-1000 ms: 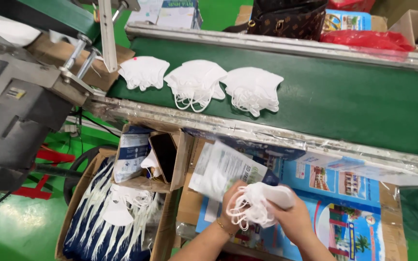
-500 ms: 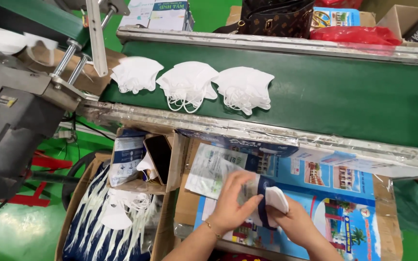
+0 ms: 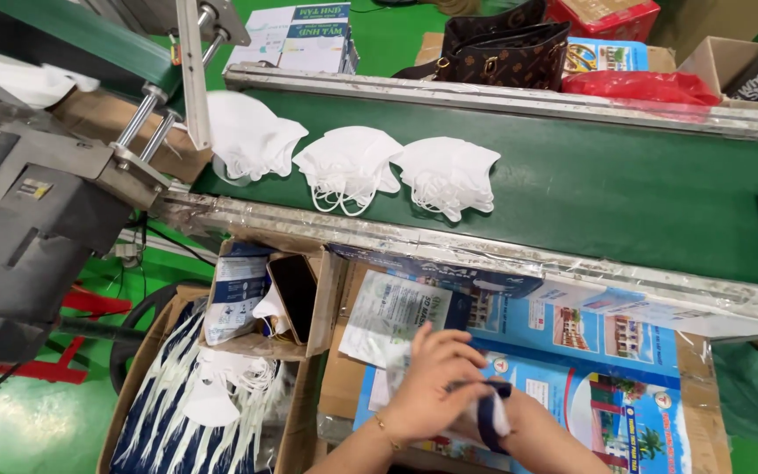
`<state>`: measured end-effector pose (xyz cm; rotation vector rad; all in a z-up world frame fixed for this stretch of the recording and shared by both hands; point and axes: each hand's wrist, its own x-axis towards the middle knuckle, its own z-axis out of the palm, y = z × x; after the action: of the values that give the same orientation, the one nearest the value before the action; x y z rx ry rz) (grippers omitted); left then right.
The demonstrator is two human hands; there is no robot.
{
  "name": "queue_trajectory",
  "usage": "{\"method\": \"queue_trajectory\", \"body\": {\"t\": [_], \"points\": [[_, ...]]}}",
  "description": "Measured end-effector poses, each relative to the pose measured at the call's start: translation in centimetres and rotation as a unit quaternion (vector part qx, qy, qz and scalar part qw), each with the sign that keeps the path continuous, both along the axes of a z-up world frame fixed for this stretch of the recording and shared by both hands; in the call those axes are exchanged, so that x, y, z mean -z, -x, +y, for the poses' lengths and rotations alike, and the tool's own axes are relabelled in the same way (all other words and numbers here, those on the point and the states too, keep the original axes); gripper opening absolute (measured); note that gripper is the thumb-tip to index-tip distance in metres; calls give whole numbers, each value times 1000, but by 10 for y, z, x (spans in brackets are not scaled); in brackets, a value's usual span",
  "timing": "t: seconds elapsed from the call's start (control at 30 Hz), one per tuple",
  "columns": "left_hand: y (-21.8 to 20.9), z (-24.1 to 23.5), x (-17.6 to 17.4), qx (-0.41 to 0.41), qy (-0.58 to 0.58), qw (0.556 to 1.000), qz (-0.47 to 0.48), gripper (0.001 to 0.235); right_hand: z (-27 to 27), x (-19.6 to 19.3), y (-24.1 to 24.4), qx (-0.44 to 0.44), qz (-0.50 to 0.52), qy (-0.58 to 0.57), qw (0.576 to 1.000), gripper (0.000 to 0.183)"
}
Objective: The person takes face masks from a conveyor belt and places them into plastic packaging by hand.
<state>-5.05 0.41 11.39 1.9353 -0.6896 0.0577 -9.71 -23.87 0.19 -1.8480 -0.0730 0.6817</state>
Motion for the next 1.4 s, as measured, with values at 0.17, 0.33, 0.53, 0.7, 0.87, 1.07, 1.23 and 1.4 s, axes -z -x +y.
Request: {"method": "queue_trajectory", "body": {"t": [0.17, 0.33, 0.53, 0.7, 0.87, 1.07, 1.23, 1.4], "points": [[0, -3, 5, 40, -37, 996, -70, 8, 8, 0, -7, -78, -70, 201, 974, 19], [-13, 9, -3, -86, 72, 994, 0, 11, 7, -41, -15, -23, -277, -50, 959, 54], [-7, 20, -45, 29, -55, 998, 4, 21, 2, -10, -12, 61, -338, 52, 938, 32], [8, 12, -21, 55, -74, 994, -52, 19, 9, 0, -10, 100, -113, -28, 988, 54], [6, 16, -24, 59, -76, 991, -97, 14, -1, 21, -11, 78, -158, 46, 983, 29], [-41, 25, -24, 27, -20, 995, -94, 13, -52, 31, -25, 77, -187, 91, 975, 17], [-142, 30, -41, -164, -86, 975, -123, 70, -48, -64, -40, 445, -43, -377, 811, 44], [-217, -28, -53, -204, -231, 943, -125, 97, -49, 19, -25, 376, 45, -264, 887, 46]]}}
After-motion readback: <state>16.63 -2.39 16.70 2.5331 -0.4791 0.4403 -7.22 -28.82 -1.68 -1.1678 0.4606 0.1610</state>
